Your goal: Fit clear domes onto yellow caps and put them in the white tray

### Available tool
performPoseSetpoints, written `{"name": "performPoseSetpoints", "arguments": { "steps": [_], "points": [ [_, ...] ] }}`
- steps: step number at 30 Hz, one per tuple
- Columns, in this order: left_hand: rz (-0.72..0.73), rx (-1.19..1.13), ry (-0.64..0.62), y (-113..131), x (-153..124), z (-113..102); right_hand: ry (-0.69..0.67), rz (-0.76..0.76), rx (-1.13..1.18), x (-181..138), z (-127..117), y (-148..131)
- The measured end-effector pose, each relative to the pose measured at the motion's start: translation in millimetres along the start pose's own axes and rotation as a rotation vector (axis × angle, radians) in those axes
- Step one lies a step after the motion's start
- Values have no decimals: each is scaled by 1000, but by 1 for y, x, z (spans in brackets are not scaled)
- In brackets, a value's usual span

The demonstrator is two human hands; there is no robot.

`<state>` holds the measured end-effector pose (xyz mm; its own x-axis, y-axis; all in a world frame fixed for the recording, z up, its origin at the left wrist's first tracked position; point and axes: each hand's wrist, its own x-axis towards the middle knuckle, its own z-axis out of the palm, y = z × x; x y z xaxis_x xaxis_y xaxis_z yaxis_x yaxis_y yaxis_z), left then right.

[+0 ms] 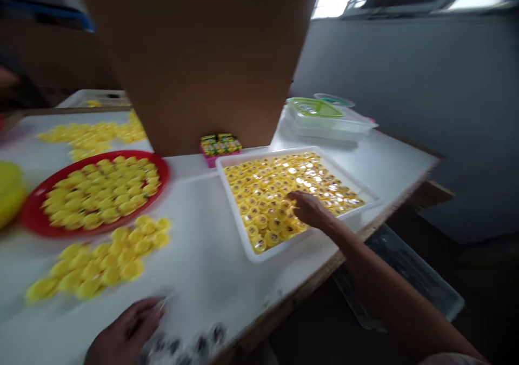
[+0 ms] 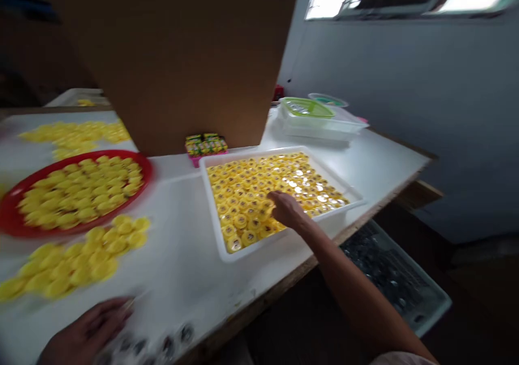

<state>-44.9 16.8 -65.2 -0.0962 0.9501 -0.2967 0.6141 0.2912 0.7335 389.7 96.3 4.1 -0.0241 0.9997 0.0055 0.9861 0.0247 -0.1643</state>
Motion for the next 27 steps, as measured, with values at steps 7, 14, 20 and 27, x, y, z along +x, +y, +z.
{"name": "performPoseSetpoints", "arguments": {
  "steps": [7, 14, 20, 27],
  "points": [
    [46, -11, -94, 10, -3, -14, 42, -359, 239, -47, 4, -126],
    [390, 196, -251, 13, -18, -12, -459, -591, 315, -94, 55, -196],
    [569, 213, -316, 9, -20, -2, -410, -461, 401, -94, 73, -193],
    [475, 78, -210, 14, -18, -3, -277, -299, 643, -85, 89, -210]
  ]
}}
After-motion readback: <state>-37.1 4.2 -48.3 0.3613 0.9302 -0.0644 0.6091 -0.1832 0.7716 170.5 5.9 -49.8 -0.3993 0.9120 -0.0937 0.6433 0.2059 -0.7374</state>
